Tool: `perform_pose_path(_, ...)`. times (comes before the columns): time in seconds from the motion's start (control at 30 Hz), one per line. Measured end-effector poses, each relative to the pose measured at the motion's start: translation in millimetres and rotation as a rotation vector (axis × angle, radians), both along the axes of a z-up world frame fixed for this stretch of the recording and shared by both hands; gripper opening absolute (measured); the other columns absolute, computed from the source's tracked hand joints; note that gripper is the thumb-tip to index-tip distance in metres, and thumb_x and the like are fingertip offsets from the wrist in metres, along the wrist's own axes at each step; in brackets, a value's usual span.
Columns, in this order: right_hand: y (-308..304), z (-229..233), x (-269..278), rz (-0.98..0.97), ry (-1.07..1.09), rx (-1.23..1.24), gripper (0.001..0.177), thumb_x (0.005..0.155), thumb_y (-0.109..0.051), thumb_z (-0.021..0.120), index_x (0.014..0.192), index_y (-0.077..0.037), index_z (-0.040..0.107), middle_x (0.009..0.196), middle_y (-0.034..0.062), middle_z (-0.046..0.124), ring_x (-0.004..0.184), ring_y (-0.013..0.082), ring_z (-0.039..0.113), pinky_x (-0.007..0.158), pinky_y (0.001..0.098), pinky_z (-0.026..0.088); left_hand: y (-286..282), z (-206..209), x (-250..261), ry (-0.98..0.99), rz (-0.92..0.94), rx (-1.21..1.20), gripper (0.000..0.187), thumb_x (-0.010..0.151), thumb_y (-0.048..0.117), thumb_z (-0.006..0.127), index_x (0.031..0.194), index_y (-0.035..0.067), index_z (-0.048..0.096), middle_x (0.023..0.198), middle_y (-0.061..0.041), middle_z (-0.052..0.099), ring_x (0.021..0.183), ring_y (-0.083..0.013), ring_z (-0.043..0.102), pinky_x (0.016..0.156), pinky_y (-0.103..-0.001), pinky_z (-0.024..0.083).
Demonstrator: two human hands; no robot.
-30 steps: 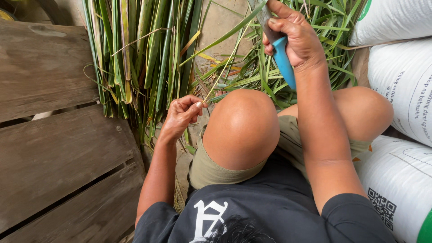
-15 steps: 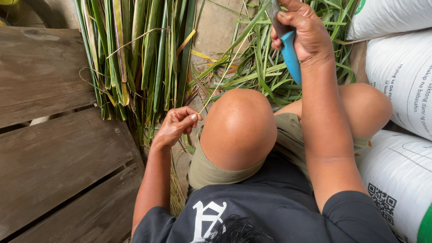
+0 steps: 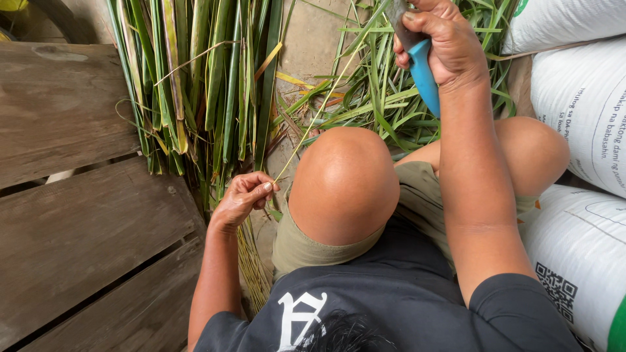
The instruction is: The person strips the leafy parts from long plant stalks using a knife, pulling the blade along the length of each stalk and gathering the stripped fibers into a pile on the floor.
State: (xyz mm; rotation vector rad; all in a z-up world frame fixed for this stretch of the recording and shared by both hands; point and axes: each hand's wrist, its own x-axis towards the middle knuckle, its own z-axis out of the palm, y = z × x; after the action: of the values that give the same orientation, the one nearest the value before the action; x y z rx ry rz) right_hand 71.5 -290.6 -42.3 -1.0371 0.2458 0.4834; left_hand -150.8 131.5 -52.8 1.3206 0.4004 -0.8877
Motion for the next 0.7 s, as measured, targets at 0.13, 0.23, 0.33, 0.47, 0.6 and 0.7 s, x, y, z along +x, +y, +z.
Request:
perform_pose_path(0.13, 1, 3, 0, 0.005, 0.002, -0.004, 0.007, 0.095, -0.013, 0.068, 0.101, -0.013, 0.065, 0.072, 0.0031, 0.056, 0.064, 0.0158, 0.064, 0.050, 0.0301, 0.048, 5, 0, -3, 0.020, -0.012, -0.020, 0.016, 0.098, 0.023, 0.070, 0.094, 0.008, 0.074, 0.066, 0.002, 0.058, 0.057, -0.0033, 0.047, 0.049, -0.018, 0.033)
perform_pose_path(0.23, -9, 5, 2, -0.053, 0.074, 0.007, 0.010, 0.092, -0.014, 0.071, 0.088, -0.006, 0.065, 0.074, 0.0163, 0.064, 0.058, 0.0203, 0.059, 0.051, 0.0311, 0.049, 11, 1, -6, 0.032, -0.047, -0.038, 0.016, 0.098, 0.024, 0.070, 0.092, 0.011, 0.074, 0.065, 0.004, 0.059, 0.054, -0.0038, 0.043, 0.050, -0.019, 0.031)
perform_pose_path(0.33, -28, -3, 6, -0.146, 0.154, -0.002, 0.014, 0.092, -0.014, 0.074, 0.086, -0.012, 0.061, 0.078, 0.0127, 0.064, 0.068, 0.0202, 0.060, 0.058, 0.0310, 0.045, 21, -2, -16, 0.079, -0.061, -0.030, 0.016, 0.098, 0.023, 0.071, 0.092, 0.009, 0.075, 0.069, 0.002, 0.063, 0.053, -0.0044, 0.044, 0.050, -0.021, 0.032)
perform_pose_path(0.47, -49, -10, 12, -0.235, 0.136, -0.078, 0.015, 0.086, -0.023, 0.074, 0.083, -0.011, 0.064, 0.079, 0.0093, 0.065, 0.062, 0.0165, 0.058, 0.061, 0.0304, 0.046, 36, -9, -30, 0.135, -0.050, 0.022, 0.015, 0.099, 0.019, 0.068, 0.092, 0.008, 0.075, 0.066, 0.001, 0.062, 0.054, -0.0062, 0.046, 0.049, -0.022, 0.032)
perform_pose_path(0.6, -53, -2, 10, -0.249, 0.051, -0.077, 0.017, 0.084, -0.027, 0.074, 0.084, -0.014, 0.063, 0.081, 0.0066, 0.063, 0.068, 0.0150, 0.058, 0.064, 0.0304, 0.044, 35, -12, -29, 0.142, -0.034, 0.040, 0.016, 0.100, 0.021, 0.067, 0.092, 0.010, 0.074, 0.067, 0.001, 0.062, 0.054, -0.0060, 0.046, 0.050, -0.022, 0.033)
perform_pose_path(0.7, -30, 18, -3, -0.101, 0.066, -0.026, 0.016, 0.095, -0.019, 0.072, 0.086, -0.017, 0.059, 0.081, 0.0081, 0.065, 0.069, 0.0152, 0.060, 0.060, 0.0283, 0.049, 26, -21, -14, 0.067, -0.065, 0.007, 0.015, 0.103, 0.018, 0.063, 0.096, 0.014, 0.075, 0.069, 0.003, 0.062, 0.055, -0.0044, 0.046, 0.050, -0.020, 0.035)
